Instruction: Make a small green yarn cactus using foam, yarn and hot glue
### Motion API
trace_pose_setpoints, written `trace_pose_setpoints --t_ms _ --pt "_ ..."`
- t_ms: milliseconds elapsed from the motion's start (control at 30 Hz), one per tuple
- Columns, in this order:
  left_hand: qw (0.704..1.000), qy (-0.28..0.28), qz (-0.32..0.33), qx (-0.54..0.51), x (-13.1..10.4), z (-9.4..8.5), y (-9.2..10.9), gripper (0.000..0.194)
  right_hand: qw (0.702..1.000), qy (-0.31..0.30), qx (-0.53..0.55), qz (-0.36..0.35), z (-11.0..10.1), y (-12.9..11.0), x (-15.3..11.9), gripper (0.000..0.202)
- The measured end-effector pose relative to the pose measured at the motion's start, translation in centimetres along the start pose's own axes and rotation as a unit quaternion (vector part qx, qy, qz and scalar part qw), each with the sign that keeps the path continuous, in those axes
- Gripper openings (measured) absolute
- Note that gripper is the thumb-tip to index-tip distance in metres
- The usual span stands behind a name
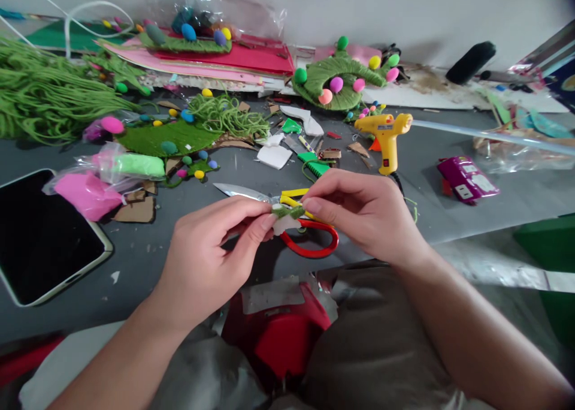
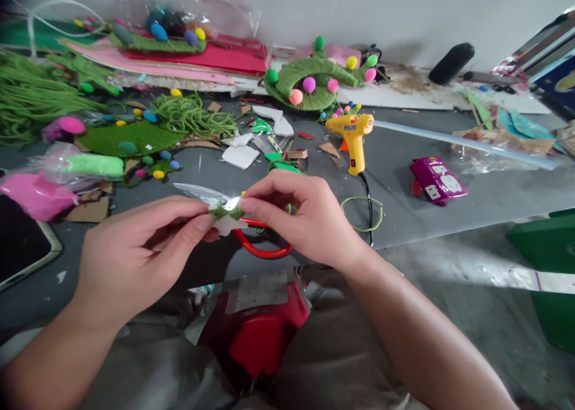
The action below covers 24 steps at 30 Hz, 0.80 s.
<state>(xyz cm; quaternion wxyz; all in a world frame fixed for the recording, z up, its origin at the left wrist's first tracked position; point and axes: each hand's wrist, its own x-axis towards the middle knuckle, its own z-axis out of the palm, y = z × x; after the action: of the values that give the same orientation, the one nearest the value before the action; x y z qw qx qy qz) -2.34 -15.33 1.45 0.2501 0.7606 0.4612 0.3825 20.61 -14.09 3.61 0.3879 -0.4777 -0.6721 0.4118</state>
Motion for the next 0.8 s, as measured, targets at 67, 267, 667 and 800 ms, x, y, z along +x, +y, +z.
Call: trace_pose_setpoints --t_ms 67,267,667,800 --pt "1.000 0.001 -0.004 -0.002 0.0 -0.1 0.1 0.007 1.000 -0.004 0.003 -0.003 0.2 0.1 0.0 0.014" --pt "0.999 -0.006 -0.038 -0.032 -0.1 0.1 0.0 0.007 1.000 -0.004 0.012 -0.015 0.6 0.2 0.1 0.017" --pt "0.947 -0.069 -0.166 -0.267 0.5 -0.5 -0.1 0.007 0.991 -0.034 0.104 -0.075 -0.8 0.4 0.3 0.010" --pt "0.930 -0.106 -0.181 -0.302 0.9 -0.5 -0.5 0.010 0.988 -0.058 0.109 -0.088 -0.6 0.2 0.5 0.010"
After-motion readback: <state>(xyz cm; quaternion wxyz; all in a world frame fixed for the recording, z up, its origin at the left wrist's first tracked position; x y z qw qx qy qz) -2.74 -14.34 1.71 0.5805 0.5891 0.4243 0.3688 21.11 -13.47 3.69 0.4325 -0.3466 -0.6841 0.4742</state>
